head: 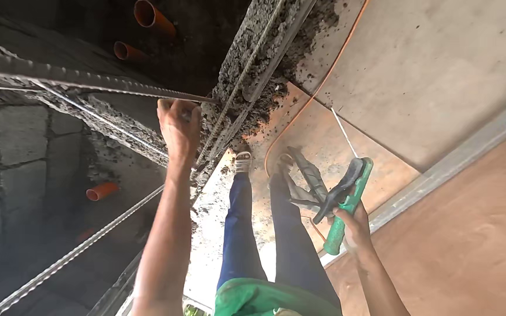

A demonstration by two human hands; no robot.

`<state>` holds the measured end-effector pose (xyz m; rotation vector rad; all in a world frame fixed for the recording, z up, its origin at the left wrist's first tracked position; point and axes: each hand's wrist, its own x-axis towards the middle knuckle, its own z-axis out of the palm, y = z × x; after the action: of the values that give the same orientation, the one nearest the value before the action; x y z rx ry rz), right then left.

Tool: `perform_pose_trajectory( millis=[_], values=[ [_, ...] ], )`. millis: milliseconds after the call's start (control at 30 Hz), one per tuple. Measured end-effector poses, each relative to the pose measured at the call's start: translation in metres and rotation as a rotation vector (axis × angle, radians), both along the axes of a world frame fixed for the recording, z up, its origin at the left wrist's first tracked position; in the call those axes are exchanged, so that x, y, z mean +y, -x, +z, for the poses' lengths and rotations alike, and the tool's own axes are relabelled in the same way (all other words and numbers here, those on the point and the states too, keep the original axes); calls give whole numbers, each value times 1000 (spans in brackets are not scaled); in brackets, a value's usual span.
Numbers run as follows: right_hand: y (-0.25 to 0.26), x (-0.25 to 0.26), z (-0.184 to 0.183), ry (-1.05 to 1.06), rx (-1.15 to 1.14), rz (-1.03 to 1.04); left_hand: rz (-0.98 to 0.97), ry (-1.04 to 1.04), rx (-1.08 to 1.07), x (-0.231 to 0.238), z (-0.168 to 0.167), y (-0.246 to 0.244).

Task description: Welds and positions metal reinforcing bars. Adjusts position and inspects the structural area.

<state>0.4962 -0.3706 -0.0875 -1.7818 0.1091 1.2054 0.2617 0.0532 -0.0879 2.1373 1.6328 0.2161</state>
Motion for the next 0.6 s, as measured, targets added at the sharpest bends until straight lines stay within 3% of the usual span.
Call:
perform_pose_trajectory(
  millis=[267, 333, 467, 500, 533, 600],
  values=[
    [-1, -6, -12, 8, 8, 11, -63, 46, -9, 35, 47, 22],
    [1, -4, -10, 12, 6, 8, -20, 145, -137, 36, 56, 19],
    [1, -4, -7, 6, 19, 2, 79, 554, -647, 43, 72, 15],
    [2, -4, -7, 11, 16, 6, 93, 558, -633, 46, 71, 12],
    [3, -5, -6, 14, 15, 11, 115, 443, -454, 46, 62, 10],
    [3, -5, -6, 12, 9, 22, 38, 148, 72, 42, 42, 13]
  ],
)
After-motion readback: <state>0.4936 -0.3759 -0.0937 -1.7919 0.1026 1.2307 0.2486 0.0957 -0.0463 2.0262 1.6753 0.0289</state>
